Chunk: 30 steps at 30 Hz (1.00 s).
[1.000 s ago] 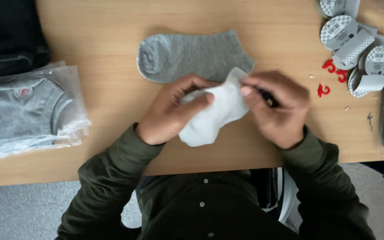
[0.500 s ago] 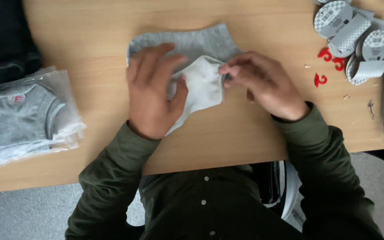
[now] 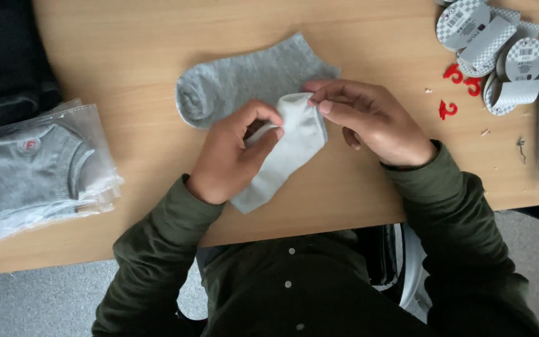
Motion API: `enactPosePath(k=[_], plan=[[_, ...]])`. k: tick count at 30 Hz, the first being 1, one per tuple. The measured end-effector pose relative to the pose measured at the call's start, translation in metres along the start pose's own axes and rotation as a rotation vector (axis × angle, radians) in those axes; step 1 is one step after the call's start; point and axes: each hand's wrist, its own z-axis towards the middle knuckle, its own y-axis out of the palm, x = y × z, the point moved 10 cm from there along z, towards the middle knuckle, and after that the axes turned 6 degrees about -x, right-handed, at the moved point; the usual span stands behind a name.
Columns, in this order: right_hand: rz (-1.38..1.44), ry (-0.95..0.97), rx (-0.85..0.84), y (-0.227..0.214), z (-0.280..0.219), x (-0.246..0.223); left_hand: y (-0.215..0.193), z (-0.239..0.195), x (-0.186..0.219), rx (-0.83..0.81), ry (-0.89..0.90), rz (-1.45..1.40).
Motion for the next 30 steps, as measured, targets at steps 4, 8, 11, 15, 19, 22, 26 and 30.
enactPosePath(k=[4, 8, 11, 15, 19, 22, 26, 30], plan=[[0.046, 0.05, -0.025, -0.001, -0.005, 0.009, -0.002, -0.001, 0.021, -0.042, 0.152, -0.035], [0.254, -0.12, 0.054, -0.011, -0.01, 0.009, -0.001, -0.007, 0.031, -0.064, 0.255, 0.082], [0.355, -0.214, 0.074, -0.015, -0.012, 0.011, 0.004, -0.007, 0.032, -0.111, 0.291, 0.096], [0.343, -0.299, 0.045, -0.01, -0.014, 0.001, 0.009, -0.007, 0.033, -0.159, 0.219, 0.049], [0.037, -0.303, 0.168, -0.015, -0.021, -0.012, 0.01, -0.009, 0.029, -0.137, 0.246, 0.05], [-0.474, -0.589, 0.322, -0.003, -0.039, -0.059, 0.009, -0.013, 0.034, -0.062, 0.403, 0.157], [-0.573, -0.725, 0.362, 0.006, -0.048, -0.071, 0.008, -0.014, 0.033, -0.047, 0.409, 0.173], [-0.6, -0.761, 0.365, 0.01, -0.049, -0.072, 0.01, -0.013, 0.035, -0.077, 0.403, 0.155]])
